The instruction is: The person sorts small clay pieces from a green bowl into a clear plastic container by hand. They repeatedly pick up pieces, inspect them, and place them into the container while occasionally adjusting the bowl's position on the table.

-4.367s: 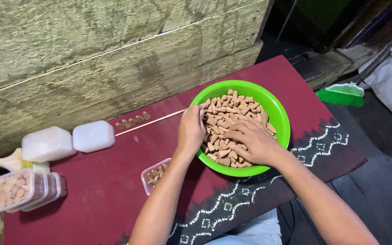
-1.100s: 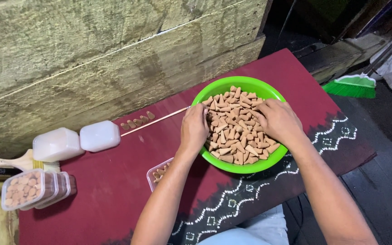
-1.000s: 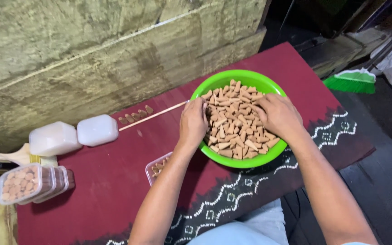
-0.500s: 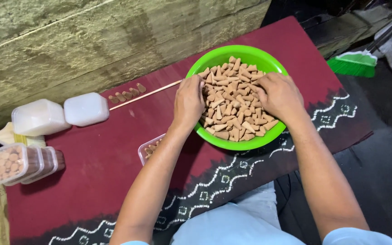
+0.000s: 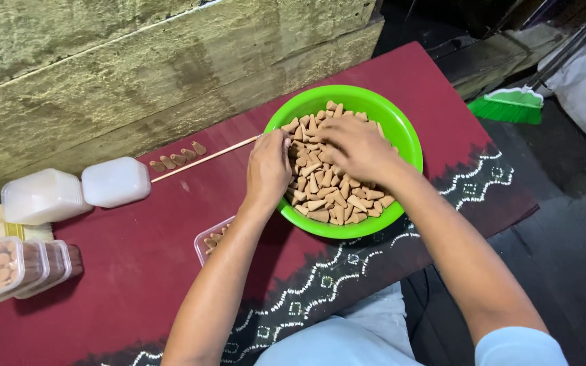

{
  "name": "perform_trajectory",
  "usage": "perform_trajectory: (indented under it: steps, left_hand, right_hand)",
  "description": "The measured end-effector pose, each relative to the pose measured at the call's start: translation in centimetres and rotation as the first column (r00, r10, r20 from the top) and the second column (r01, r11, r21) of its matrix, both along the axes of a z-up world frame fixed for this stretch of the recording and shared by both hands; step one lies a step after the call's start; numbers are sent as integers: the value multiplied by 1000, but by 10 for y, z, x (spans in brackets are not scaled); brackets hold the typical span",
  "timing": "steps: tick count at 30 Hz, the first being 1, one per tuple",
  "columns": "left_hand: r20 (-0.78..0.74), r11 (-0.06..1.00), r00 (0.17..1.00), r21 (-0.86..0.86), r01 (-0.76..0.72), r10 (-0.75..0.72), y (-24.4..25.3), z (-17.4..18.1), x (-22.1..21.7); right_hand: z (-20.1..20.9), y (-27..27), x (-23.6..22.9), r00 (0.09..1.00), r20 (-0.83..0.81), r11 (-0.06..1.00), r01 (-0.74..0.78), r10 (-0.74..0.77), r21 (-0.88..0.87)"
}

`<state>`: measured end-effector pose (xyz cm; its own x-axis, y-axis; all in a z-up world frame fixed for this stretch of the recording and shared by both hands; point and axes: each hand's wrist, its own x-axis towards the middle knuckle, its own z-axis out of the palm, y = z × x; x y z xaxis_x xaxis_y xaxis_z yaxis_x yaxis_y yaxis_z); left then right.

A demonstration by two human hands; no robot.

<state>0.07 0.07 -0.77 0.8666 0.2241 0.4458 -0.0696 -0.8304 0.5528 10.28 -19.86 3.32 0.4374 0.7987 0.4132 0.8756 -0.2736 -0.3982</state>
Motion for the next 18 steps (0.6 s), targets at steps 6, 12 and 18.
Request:
perform_trajectory:
  steps: [6, 12, 18]
  left_hand:
    - [-22, 999, 999, 24, -25, 26, 0, 0, -4]
    - [-37, 1000, 999, -1, -20, 20, -1, 2, -4]
    - [-30, 1000, 999, 14, -24, 25, -2, 1, -6]
  right_hand:
    - [26, -5, -31, 961, -269, 959, -139, 69, -248]
    - [-38, -12, 42, 982, 157, 970, 137, -106, -202]
    - [-57, 8, 93, 924, 320, 923, 296, -211, -246]
